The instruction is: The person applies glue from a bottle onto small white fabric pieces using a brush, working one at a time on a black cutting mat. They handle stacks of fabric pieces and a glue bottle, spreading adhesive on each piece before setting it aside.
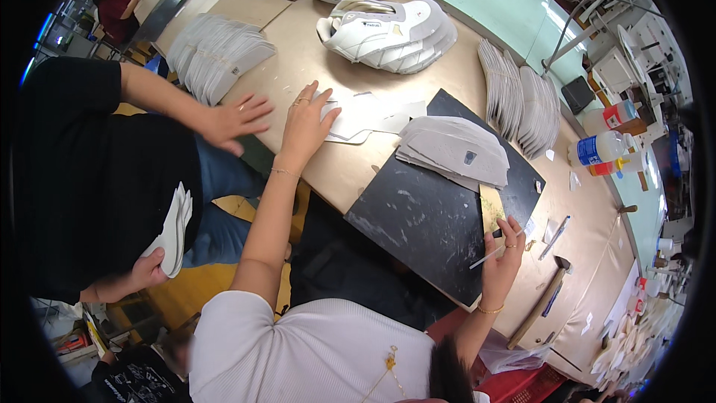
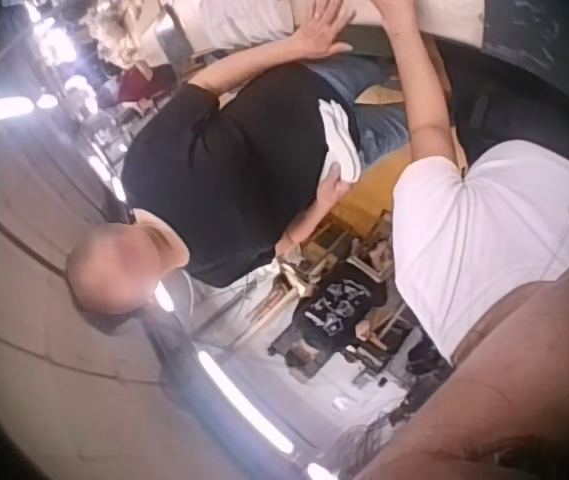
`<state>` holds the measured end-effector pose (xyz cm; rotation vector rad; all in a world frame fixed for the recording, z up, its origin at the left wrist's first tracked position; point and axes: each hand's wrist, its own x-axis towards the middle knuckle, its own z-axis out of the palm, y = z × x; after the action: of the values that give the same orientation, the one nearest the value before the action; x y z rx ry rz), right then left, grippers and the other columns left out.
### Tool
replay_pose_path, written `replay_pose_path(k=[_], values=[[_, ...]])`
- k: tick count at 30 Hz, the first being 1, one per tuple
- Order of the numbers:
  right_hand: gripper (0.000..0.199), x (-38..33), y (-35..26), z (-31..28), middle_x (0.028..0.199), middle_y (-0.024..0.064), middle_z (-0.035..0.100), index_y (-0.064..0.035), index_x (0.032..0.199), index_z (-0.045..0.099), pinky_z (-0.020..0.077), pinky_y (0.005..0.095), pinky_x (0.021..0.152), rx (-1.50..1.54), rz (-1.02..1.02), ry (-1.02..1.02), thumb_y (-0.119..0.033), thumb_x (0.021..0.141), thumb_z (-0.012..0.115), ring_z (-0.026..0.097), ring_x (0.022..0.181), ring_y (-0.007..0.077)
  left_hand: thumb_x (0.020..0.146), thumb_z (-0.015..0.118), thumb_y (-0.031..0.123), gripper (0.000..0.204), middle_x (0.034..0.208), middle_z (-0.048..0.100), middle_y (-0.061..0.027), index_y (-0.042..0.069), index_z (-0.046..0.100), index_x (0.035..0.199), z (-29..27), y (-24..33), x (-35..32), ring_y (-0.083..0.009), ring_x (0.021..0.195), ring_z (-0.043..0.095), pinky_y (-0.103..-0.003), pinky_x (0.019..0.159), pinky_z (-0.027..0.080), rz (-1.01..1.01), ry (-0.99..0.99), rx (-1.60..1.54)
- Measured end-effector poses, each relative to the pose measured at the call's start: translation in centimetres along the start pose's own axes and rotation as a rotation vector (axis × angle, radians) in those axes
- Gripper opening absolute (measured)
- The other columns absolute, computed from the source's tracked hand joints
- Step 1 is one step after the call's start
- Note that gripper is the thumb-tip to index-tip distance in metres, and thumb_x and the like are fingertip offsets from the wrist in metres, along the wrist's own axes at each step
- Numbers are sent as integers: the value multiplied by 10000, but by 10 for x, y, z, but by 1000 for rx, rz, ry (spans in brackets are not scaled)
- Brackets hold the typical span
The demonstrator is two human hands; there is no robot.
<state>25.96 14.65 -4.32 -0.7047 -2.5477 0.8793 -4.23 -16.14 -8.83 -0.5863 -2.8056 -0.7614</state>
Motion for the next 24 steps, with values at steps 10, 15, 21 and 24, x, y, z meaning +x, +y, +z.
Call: replay_pose_path(k=[10, 15, 21, 24], values=[[344, -3, 22, 11, 1403, 206, 544, -11, 1275, 621, 373, 478, 1116, -14, -60, -61, -77, 941, 667, 504, 1308, 398, 844, 756, 210, 590, 1202, 627, -215, 24, 579, 1375, -9, -3, 14, -362, 1186, 588, -441, 1049, 458, -88, -78, -5], [326, 1, 27, 15, 1402, 205, 539, -5, 1277, 612, 374, 460, 1119, -26, -76, -92, -63, 957, 645, 505, 1312, 385, 810, 775, 150, 368, 1049, 652, -192, 0, 708, 1140, -12, -8, 14, -342, 1078, 637, -410, 960, 509, -225, -125, -135], [313, 0, 24, 11, 1397, 201, 543, 1, 1252, 611, 375, 460, 1117, -38, -111, -94, -48, 946, 651, 512, 1299, 385, 812, 789, 132, 166, 911, 702, -180, 9, 765, 920, -9, -12, 24, -289, 920, 683, -383, 856, 531, -321, -154, -526], [345, -2, 17, 11, 1402, 200, 542, -8, 1268, 610, 375, 463, 1118, -34, -73, -83, -35, 928, 664, 510, 1304, 386, 759, 838, 143, 244, 949, 699, -172, 19, 746, 947, 4, -31, 18, -293, 971, 666, -384, 875, 523, -265, -141, -330]])
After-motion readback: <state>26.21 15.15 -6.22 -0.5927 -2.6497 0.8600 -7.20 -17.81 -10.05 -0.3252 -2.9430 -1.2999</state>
